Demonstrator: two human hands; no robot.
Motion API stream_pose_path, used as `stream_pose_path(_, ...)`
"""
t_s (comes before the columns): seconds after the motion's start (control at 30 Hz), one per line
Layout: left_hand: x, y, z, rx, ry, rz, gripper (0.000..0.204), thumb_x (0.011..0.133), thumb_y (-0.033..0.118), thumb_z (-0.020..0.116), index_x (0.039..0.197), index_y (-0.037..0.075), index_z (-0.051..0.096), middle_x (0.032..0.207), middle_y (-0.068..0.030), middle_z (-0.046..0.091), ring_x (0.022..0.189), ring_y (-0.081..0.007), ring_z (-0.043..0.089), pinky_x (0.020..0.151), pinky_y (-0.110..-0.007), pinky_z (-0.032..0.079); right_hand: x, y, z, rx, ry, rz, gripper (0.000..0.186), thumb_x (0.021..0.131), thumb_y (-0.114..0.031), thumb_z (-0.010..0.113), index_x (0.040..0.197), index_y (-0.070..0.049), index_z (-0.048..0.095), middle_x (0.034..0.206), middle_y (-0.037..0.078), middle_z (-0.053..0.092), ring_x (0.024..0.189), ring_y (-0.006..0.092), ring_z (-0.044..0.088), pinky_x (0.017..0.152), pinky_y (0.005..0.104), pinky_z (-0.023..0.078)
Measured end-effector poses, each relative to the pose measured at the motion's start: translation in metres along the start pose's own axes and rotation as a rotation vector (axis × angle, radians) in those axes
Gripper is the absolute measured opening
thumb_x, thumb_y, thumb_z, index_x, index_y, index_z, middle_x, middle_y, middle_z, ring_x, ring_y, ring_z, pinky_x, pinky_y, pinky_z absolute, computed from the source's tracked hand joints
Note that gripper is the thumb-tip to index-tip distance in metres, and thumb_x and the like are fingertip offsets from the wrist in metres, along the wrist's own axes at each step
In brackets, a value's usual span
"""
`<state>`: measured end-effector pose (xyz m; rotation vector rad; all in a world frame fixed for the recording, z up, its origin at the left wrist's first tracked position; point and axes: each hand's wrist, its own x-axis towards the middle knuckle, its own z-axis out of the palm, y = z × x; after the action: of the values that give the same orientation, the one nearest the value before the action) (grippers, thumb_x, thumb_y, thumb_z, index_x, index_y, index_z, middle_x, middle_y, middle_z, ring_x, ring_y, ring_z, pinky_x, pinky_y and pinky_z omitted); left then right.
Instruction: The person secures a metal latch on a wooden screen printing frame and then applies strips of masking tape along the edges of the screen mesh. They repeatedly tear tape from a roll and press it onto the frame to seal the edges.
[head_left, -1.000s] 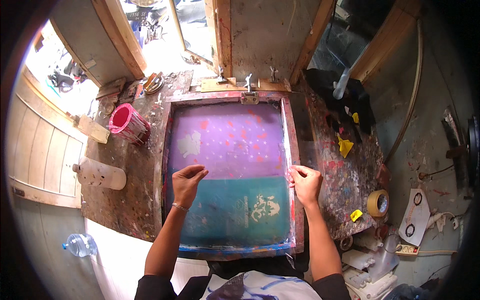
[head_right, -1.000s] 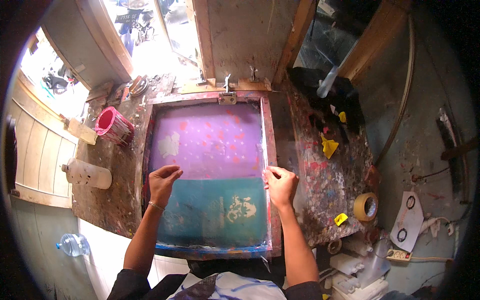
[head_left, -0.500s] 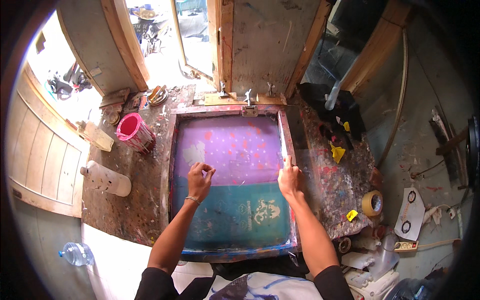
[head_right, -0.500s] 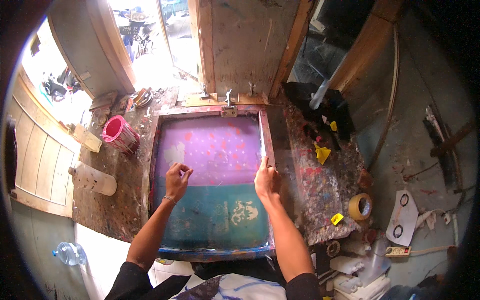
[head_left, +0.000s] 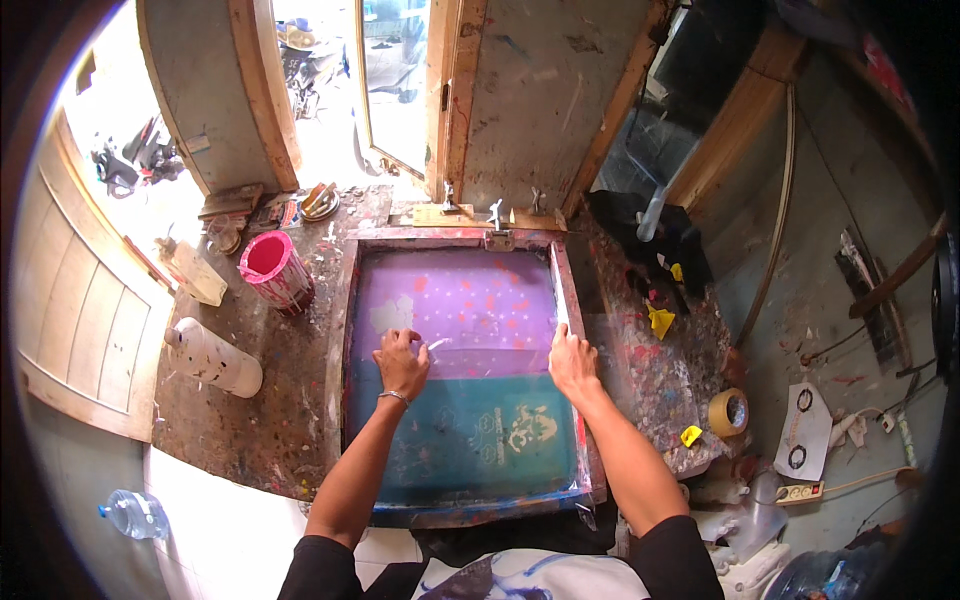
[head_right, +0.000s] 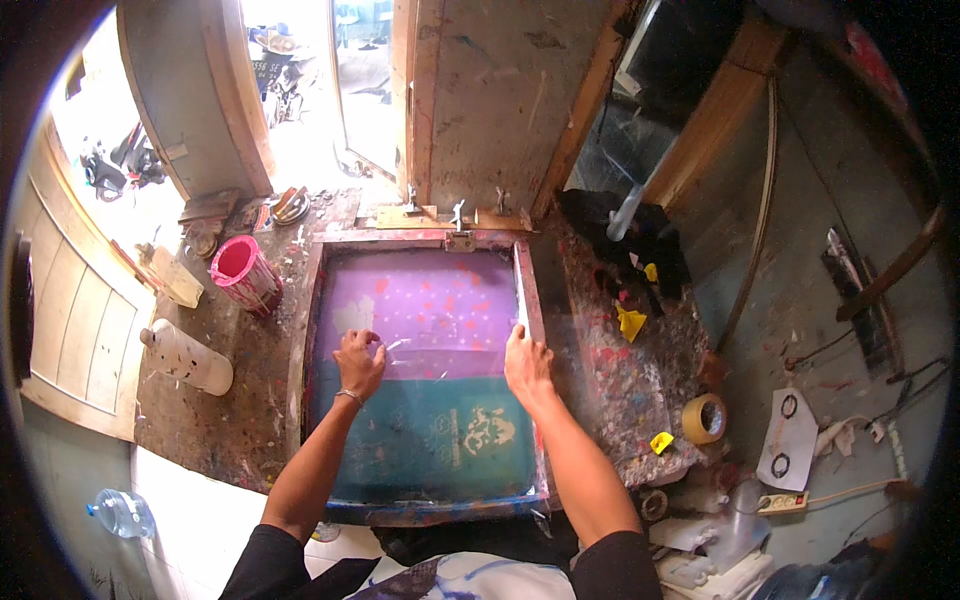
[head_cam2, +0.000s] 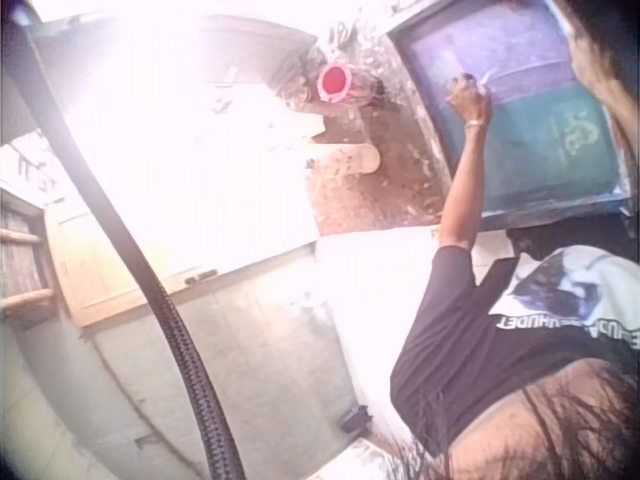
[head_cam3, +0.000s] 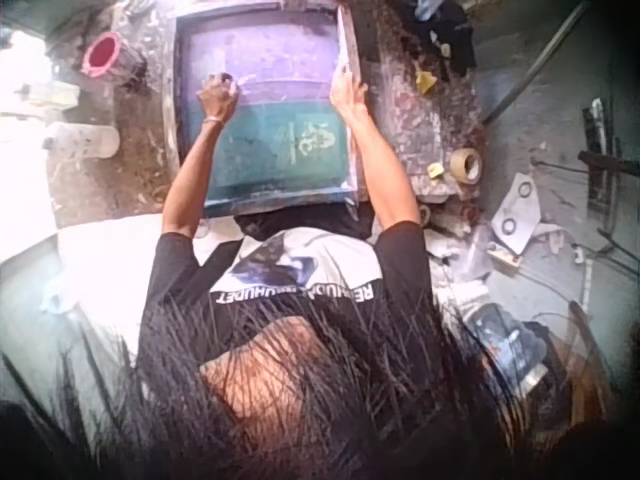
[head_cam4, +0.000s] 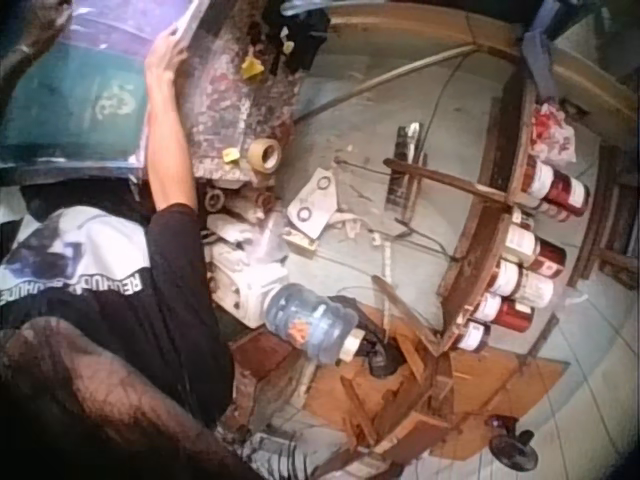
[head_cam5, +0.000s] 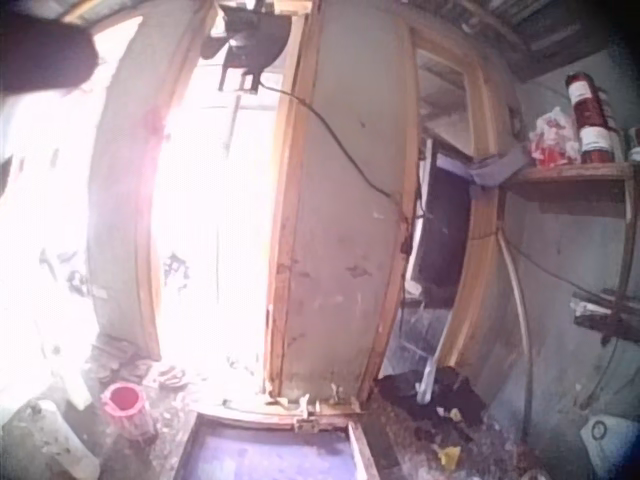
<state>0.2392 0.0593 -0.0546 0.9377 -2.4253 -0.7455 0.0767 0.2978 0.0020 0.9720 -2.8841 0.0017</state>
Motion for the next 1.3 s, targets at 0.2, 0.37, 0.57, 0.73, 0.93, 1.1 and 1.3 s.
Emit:
stream_pose_path(0.2, 0.007, 0.014, -0.003, -0.038, 0.053, 0.247, 0.033, 0.076, 0.030, 0.076, 0.103, 0.012, 0.067, 0.105, -0.0046, 0.057, 0.107, -0.0232, 0.051, 0.091, -0.039, 0.034, -0.034, -0.015, 0.002, 0.204, 0.002, -0.201, 0.024, 0.088, -0.017, 0.058, 0.105, 0.000, 0.056, 0.099, 0.020, 0.060, 0.096, 0.0349, 0.061, 0.079, 0.0472, 0.053)
stream_pose_path(0.37, 0.022, 0.032, 0.004, 0.075, -0.216, 0.280, 0.032, 0.072, 0.036, 0.081, 0.094, 0.017, 0.070, 0.102, -0.0015, 0.060, 0.103, -0.0208, 0.053, 0.088, -0.039, 0.033, -0.036, -0.025, 0.013, 0.250, -0.017, -0.216, 0.044, 0.089, -0.034, 0.061, 0.114, 0.002, 0.054, 0.110, 0.019, 0.053, 0.107, 0.0356, 0.050, 0.090, 0.0471, 0.045)
stream_pose_path(0.57, 0.033, 0.036, 0.006, 0.052, -0.340, 0.235, 0.026, 0.071, 0.037, 0.082, 0.083, 0.017, 0.070, 0.094, -0.0015, 0.060, 0.098, -0.0213, 0.053, 0.087, -0.041, 0.032, -0.026, -0.031, 0.007, 0.262, -0.105, -0.029, 0.062, 0.089, -0.038, 0.062, 0.130, 0.006, 0.045, 0.118, 0.023, 0.050, 0.111, 0.0389, 0.049, 0.095, 0.0505, 0.043)
stream_pose_path(0.73, 0.041, 0.039, 0.007, 0.083, -0.416, 0.181, 0.029, 0.067, 0.037, 0.083, 0.082, 0.016, 0.069, 0.095, -0.0015, 0.060, 0.100, -0.0220, 0.053, 0.088, -0.041, 0.032, 0.022, -0.012, -0.006, -0.065, 0.136, -0.189, 0.040, 0.091, -0.017, 0.054, 0.125, 0.003, 0.050, 0.118, 0.023, 0.055, 0.117, 0.0374, 0.048, 0.098, 0.0558, 0.039)
stream_pose_path(0.93, 0.054, 0.045, 0.004, 0.070, -0.526, 0.211, 0.039, 0.070, 0.033, 0.081, 0.103, 0.019, 0.068, 0.105, -0.0031, 0.061, 0.109, -0.0232, 0.052, 0.093, -0.046, 0.033, 0.076, 0.012, -0.009, -0.168, -0.115, -0.256, 0.026, 0.080, -0.009, 0.061, 0.105, -0.005, 0.066, 0.093, 0.017, 0.068, 0.105, 0.0305, 0.058, 0.095, 0.0488, 0.039)
stream_pose_path(1.1, 0.071, 0.061, 0.015, 0.003, -0.513, 0.346, 0.049, 0.077, 0.031, 0.076, 0.123, 0.022, 0.063, 0.116, -0.0066, 0.055, 0.115, -0.0261, 0.047, 0.095, -0.046, 0.034, 0.078, 0.020, -0.006, -0.012, -0.149, -0.209, 0.010, 0.076, -0.006, 0.062, 0.080, -0.006, 0.071, 0.087, 0.016, 0.070, 0.096, 0.0331, 0.062, 0.091, 0.0467, 0.042)
stream_pose_path(1.3, 0.100, 0.087, 0.038, 0.221, -0.590, 0.573, 0.024, 0.078, 0.022, 0.071, 0.102, 0.021, 0.070, 0.115, -0.0032, 0.054, 0.116, -0.0257, 0.043, 0.091, -0.043, 0.037, 0.072, 0.046, -0.007, 0.634, -0.225, -0.107, 0.011, 0.073, -0.008, 0.067, 0.080, -0.006, 0.075, 0.086, 0.018, 0.069, 0.087, 0.0316, 0.065, 0.080, 0.0401, 0.052)
